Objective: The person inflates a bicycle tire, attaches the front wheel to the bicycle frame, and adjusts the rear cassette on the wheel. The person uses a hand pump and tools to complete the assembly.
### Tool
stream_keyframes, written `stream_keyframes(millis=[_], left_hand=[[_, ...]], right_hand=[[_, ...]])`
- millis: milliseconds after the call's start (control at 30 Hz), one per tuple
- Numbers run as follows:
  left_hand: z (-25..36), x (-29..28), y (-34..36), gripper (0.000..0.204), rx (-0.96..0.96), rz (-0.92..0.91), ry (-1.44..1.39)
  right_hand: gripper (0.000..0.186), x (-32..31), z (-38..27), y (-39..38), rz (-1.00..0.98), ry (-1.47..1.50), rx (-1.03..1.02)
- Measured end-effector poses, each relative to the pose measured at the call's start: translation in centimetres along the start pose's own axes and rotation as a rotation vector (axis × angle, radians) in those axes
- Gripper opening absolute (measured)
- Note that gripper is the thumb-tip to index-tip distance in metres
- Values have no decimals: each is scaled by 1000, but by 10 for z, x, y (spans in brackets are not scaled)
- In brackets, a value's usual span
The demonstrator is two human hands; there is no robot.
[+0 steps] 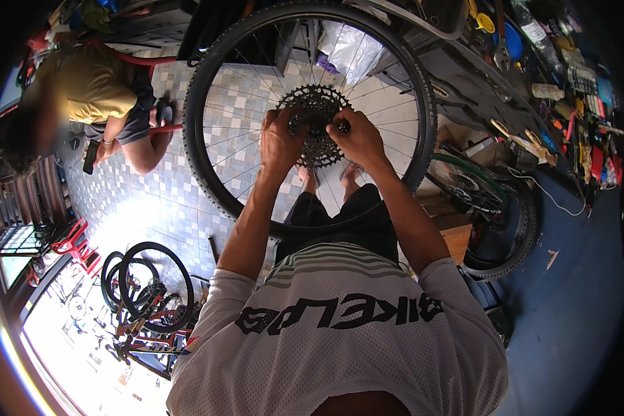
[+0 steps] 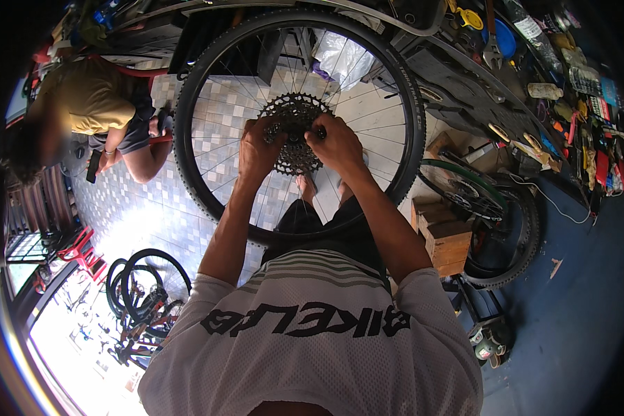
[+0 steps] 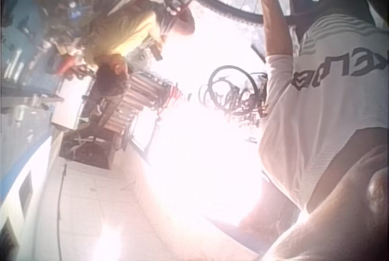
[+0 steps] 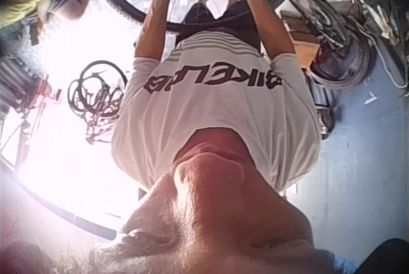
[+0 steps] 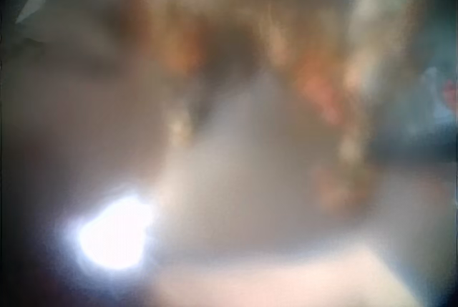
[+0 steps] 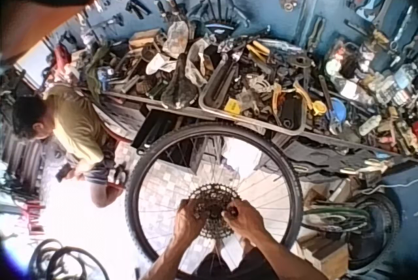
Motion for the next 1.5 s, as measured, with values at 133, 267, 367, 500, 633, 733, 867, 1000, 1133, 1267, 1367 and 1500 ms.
stream_keyframes(millis=[133,267,367,500,633,733,867,1000,1133,1267,1367,1500], left_hand=[[-5,4,0,40,-49,-2,-66],[-7,7,-1,41,-98,-9,-59],[-7,8,-1,42,-89,-15,-36],[-7,6,-3,44,-62,-13,-36],[2,2,-5,49,85,-7,-5],[13,-1,-10,53,127,-68,45],[13,2,-12,58,136,-91,110],[6,2,-15,56,161,-68,155],[12,-6,-12,50,199,-12,89],[2,-3,-17,36,-224,-68,-401],[7,6,-26,33,-534,-334,-647],[6,9,-33,36,-608,-318,-765]], right_hand=[[31,0,0,-1,-11,3,21],[35,1,3,-1,-36,-34,12],[35,3,4,-1,-44,-38,28],[36,3,6,-2,-23,-23,27],[37,5,9,-3,39,16,-7],[36,1,12,-6,92,79,-8],[34,8,38,-2,3,396,63],[23,-10,22,-13,-204,805,482],[39,-14,17,-22,-255,880,267],[55,-7,-6,-23,-214,737,21],[65,1,-10,-22,-167,683,-55],[75,5,-25,-23,-28,380,-246]])
Point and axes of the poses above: each hand's wrist, its own y-axis towards the middle knuckle, its own x-axis out of the palm, z = x × y, the point moved 5 cm from there along y, towards the middle knuckle, and after that the axes turned 6 degrees about z, right-handed, at the moved point
